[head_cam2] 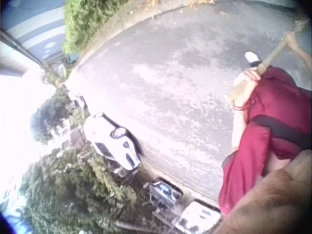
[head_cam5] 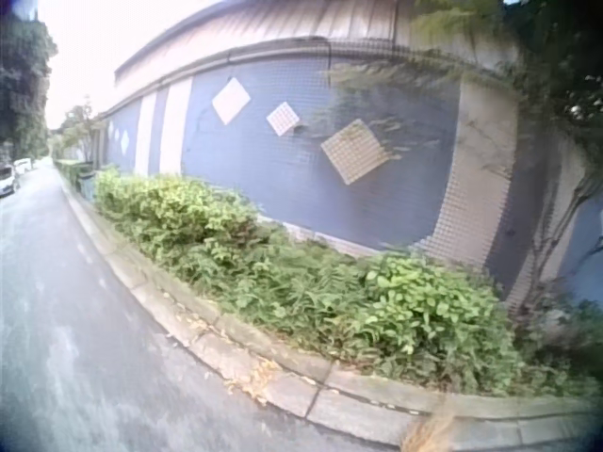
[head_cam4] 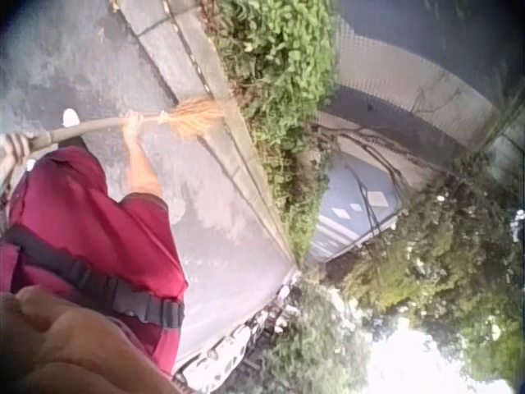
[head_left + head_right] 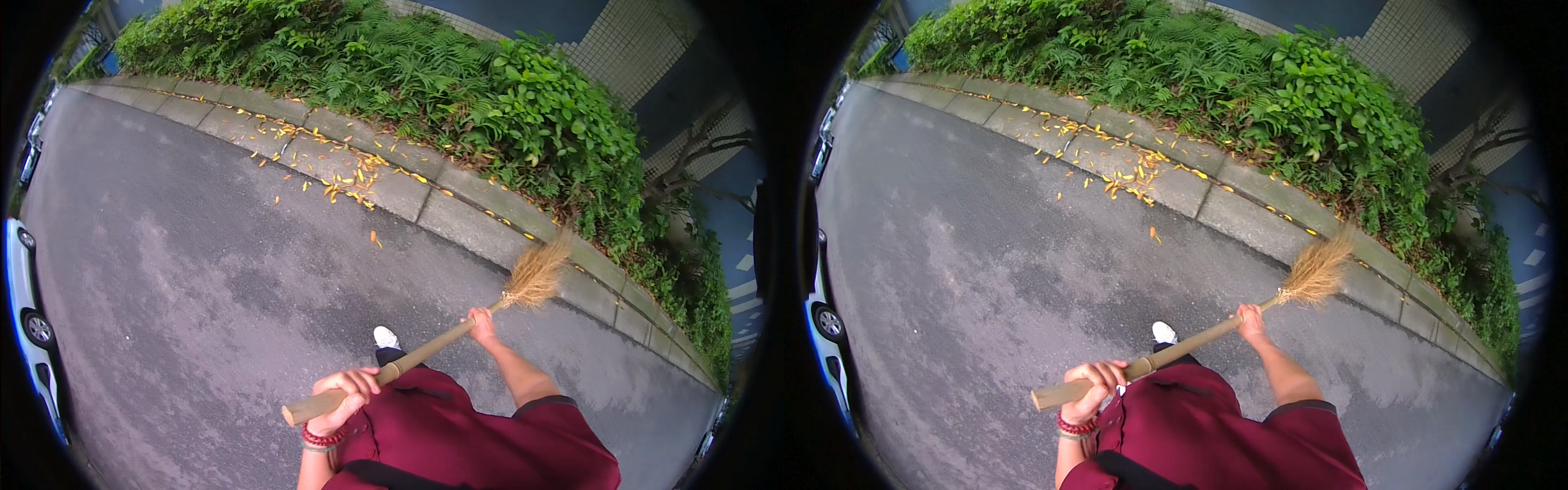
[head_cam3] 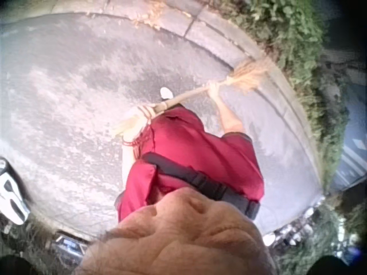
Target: The person sweeps scattered dry leaves along a paved street using a traditional straw broom. They gather the leaves into a small pile near the curb and continue sweeping along the edge of the road.
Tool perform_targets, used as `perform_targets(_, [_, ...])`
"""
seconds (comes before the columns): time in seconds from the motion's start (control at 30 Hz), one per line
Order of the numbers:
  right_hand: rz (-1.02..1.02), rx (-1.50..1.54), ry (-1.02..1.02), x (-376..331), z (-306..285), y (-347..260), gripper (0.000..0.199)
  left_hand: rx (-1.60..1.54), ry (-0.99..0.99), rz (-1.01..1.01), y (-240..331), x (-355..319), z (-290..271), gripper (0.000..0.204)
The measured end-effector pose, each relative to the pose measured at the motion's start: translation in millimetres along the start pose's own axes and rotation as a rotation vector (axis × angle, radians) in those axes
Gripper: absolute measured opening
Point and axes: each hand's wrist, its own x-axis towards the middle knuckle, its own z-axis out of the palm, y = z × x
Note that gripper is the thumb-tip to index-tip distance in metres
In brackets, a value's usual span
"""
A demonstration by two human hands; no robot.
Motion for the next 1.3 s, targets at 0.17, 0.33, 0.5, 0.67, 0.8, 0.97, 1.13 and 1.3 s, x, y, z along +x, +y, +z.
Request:
perform_targets(0.17, [0.698, 1.439, -0.150, 78, 66, -128, 0.016, 0.134, 0.460, 0.207, 84, -8, -54, 0.026])
perform_targets(0.33, [-0.558, 0.278, -0.419, 129, 16, -410, 0.022, 0.160, 1.178, 0.818, 215, -75, -79, 0.028])
perform_targets(0.5, [-0.898, 0.385, -0.601, 139, 26, -612, 0.019, 0.644, 1.428, 1.146, 289, -113, -136, 0.026])
perform_targets(0.67, [-1.002, 0.643, -0.280, 83, 48, -714, 0.025, 0.205, 0.785, 1.102, 420, -212, -305, 0.019])
perform_targets(0.8, [-0.782, 0.345, -0.621, 104, 64, -744, 0.019, -0.215, 0.833, 0.914, 442, -111, -382, 0.018])
perform_targets(0.97, [-0.277, 0.157, -0.536, 192, 198, -670, 0.006, -0.145, 0.735, 0.398, 380, 36, -534, 0.031])
perform_targets(1.13, [-0.168, 0.208, -0.429, 269, 237, -748, 0.026, -0.066, 0.661, 0.327, 399, 121, -626, 0.034])
perform_targets(1.3, [-0.397, 0.184, -0.609, 399, 237, -980, 0.012, -0.021, 0.878, 0.639, 527, 141, -694, 0.025])
